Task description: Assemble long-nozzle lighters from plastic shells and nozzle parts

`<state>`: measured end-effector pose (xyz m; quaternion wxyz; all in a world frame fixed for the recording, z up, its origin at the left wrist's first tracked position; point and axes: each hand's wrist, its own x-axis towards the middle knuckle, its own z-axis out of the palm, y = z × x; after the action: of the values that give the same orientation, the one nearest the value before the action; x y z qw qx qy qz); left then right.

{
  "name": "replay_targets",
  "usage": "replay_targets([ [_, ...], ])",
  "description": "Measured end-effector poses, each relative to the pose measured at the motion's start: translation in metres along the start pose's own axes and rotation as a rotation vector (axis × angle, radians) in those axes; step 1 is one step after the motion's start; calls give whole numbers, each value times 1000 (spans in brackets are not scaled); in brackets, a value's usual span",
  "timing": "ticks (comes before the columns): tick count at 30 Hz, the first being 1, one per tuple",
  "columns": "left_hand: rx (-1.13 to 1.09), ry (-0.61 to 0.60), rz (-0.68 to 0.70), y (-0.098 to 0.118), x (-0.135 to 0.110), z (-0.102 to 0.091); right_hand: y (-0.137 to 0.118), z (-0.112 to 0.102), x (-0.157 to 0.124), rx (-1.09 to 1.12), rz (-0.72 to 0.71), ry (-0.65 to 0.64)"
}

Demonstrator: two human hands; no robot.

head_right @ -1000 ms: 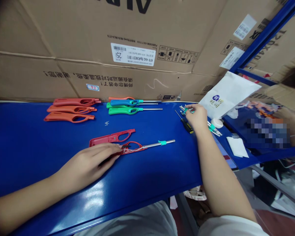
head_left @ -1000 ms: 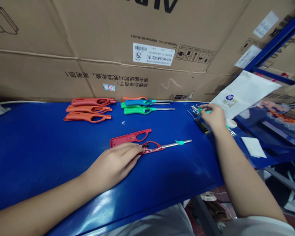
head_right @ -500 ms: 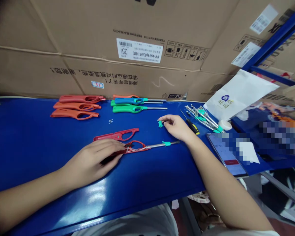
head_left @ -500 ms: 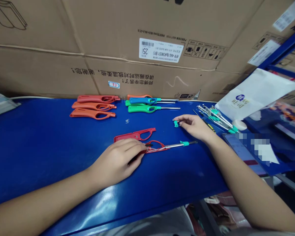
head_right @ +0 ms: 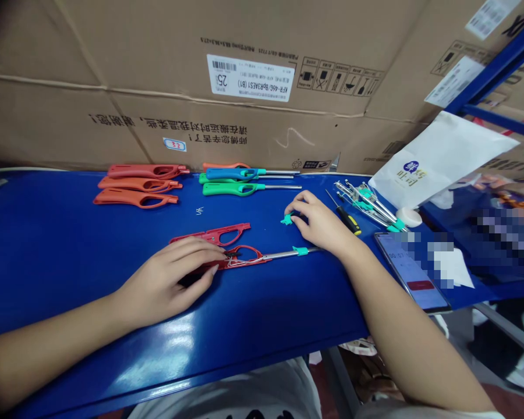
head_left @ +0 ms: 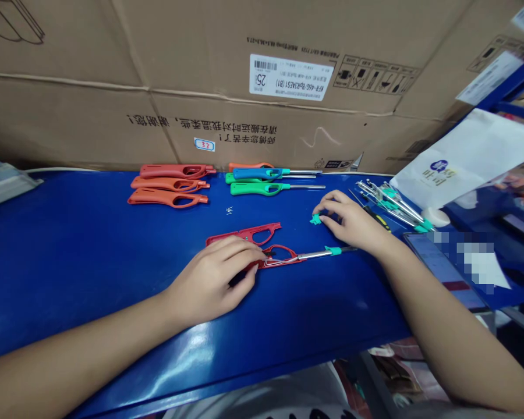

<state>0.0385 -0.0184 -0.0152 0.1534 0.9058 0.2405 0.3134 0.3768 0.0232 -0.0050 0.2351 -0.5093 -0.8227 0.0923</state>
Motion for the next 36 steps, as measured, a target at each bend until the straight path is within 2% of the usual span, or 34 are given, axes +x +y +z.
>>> replay_targets([
  [4,19,-1,5,1,0,0,-5,-5,0,58,24,-118],
  [7,23,2,11,0,0,1,-12,-5,0,110,65,-153],
  [18,36,-21,22,-1,0,0,-17,6,2,51,50,-155],
  [21,38,-26,15,-1,0,0,-20,5,1,58,0,-109],
  [25,31,-33,19,-1,-1,0,-26,2,-1,101,-67,-134],
  [33,29,-57,15,-1,0,1,-29,16,4,133,-38,-97],
  [36,35,-64,17,-1,0,2,-29,19,5,65,54,-75],
])
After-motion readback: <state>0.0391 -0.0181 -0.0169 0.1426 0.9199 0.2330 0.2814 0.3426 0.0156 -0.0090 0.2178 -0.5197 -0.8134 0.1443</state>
